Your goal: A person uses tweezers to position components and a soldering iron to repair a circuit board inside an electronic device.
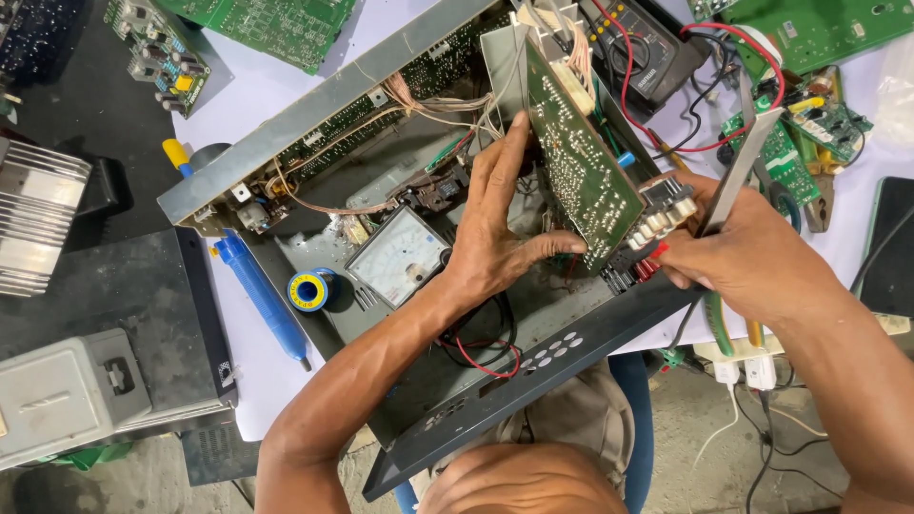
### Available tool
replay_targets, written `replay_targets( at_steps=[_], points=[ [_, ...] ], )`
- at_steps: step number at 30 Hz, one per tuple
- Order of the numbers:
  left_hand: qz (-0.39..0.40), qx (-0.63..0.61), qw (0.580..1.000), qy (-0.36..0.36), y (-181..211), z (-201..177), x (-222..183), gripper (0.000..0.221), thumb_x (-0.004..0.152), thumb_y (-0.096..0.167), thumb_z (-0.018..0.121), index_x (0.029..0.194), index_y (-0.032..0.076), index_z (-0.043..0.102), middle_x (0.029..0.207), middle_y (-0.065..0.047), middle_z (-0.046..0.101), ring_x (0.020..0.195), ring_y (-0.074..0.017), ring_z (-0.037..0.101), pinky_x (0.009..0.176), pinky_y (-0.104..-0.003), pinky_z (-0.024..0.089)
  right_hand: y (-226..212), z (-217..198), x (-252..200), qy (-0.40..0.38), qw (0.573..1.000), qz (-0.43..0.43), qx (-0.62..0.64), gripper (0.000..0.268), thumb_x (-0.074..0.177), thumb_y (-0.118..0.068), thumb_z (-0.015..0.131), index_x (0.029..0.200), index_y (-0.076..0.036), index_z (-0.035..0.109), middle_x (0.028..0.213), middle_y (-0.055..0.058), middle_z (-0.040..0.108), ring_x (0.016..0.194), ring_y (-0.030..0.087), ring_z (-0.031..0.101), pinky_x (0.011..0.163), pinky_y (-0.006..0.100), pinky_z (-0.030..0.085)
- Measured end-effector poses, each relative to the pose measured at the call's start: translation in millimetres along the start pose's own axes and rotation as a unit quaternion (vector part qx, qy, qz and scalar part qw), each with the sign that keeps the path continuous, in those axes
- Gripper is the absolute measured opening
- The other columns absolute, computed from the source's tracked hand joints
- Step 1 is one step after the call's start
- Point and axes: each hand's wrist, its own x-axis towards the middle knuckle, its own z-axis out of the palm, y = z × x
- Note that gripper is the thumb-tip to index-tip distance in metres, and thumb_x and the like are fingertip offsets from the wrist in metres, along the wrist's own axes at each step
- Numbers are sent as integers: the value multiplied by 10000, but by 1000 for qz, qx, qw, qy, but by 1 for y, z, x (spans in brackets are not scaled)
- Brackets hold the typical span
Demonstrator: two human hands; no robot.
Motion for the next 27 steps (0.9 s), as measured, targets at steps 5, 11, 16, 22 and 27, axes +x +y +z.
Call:
replay_targets(
  at_steps=[5,11,16,22,27],
  points=[
    [4,-11,1000,2,2,-1,1,1186,890,458,877,1727,225,68,1802,13,66,1621,-296,315,1396,-606,406,0,4,1,31,999,13,-25,487,798,54,648,1266,-74,614,510,59,408,470,165,381,508,312,309],
    [9,-3,1000,-1,1,-1,1,1184,904,468,868,1732,238,53,1807,17,55,1626,-295,319,1393,-606,404,3,1,1,15,1000,-14,-10,583,799,-1,691,1364,-116,607,550,18,437,514,149,406,526,295,346],
    [-8,5,1000,-3,1,-1,-1,1220,869,476,894,1730,203,74,1809,-3,89,1601,-288,342,1379,-550,414,-1,-3,0,28,990,8,-137,677,799,64,637,1437,-156,592,544,87,535,542,177,505,634,334,391],
    [5,-9,1000,-2,1,0,-2,1172,909,473,848,1728,245,42,1800,2,40,1642,-307,278,1385,-654,410,-13,-1,-1,11,981,43,-189,520,863,75,564,1297,-192,669,612,122,489,601,241,523,653,356,376],
    [16,8,1000,-2,-2,-1,-1,1186,906,487,849,1732,244,33,1805,21,34,1629,-299,307,1388,-631,418,5,-9,3,-10,987,-11,-159,571,815,87,637,1342,-128,589,567,76,454,568,217,529,642,364,434]
  ],
)
